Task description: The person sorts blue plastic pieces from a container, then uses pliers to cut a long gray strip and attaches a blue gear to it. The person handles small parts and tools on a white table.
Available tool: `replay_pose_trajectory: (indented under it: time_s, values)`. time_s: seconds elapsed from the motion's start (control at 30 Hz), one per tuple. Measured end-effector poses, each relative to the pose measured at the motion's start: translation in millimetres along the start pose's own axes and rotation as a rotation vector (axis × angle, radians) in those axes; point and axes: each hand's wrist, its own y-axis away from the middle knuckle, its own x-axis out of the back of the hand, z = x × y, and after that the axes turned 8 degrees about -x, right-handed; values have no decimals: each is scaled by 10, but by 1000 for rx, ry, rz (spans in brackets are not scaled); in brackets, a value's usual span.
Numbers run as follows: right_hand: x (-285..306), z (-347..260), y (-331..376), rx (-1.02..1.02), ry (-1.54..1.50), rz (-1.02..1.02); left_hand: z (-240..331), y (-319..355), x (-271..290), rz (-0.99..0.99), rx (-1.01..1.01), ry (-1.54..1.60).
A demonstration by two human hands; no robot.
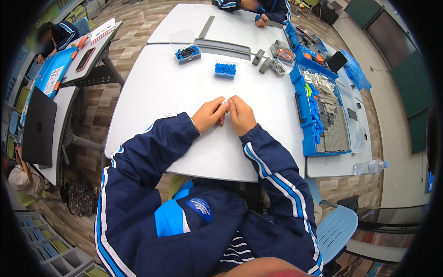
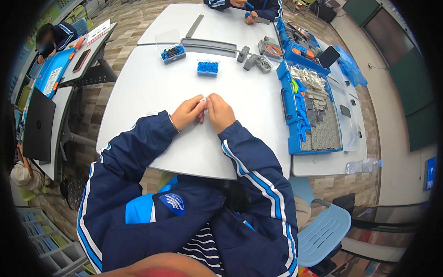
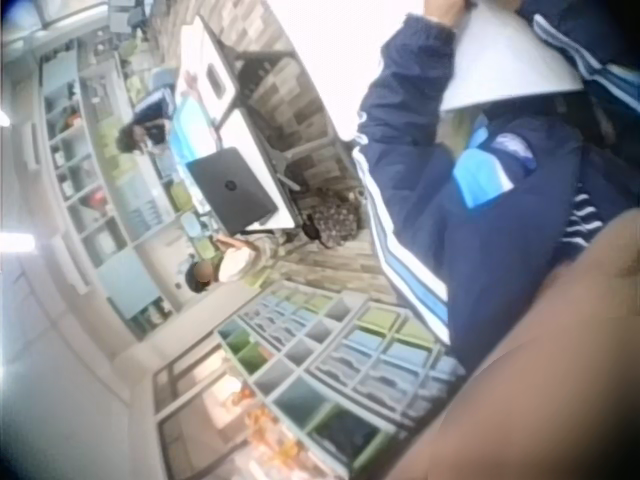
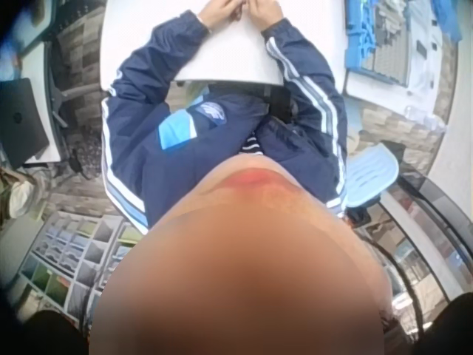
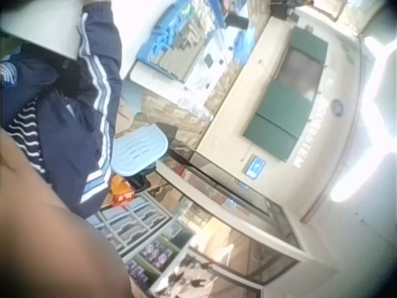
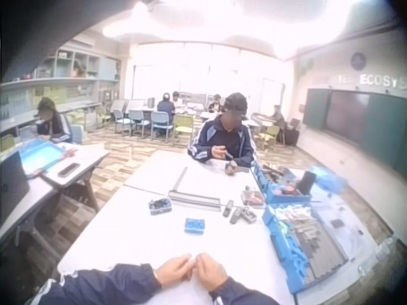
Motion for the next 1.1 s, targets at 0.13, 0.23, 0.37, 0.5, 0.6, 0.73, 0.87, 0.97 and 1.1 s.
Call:
replay_pose_trajectory:
  time_s: [0.13, 0.23, 0.37, 0.5, 0.6, 0.73, 0.87, 0.97, 1.1]
  values:
    - [420, -182, -563, 225, 219, 230, -67, -64, -11, 145, 33, 222]
    - [1078, -195, -1600, 331, 347, 345, -80, -114, -33, 142, 89, 198]
    - [1713, 183, -3064, 268, 772, 439, -53, -190, -60, 127, 81, 144]
    - [2045, 1005, -3910, 21, 1109, 417, -21, -214, -62, 170, 53, -21]
    - [2104, 1615, -4385, -200, 1098, 438, 2, -196, -72, 188, -49, -40]
    - [2030, 2167, -4905, -520, 952, 410, 41, -229, -51, 152, -51, 8]
    - [2105, 2383, -4934, -508, 850, 476, 79, -246, -36, 121, -30, -39]
    - [2272, 2301, -4772, -467, 895, 399, 63, -238, -54, 117, -25, -48]
    - [2701, 1857, -4408, -400, 988, 449, 10, -233, -56, 99, -49, -66]
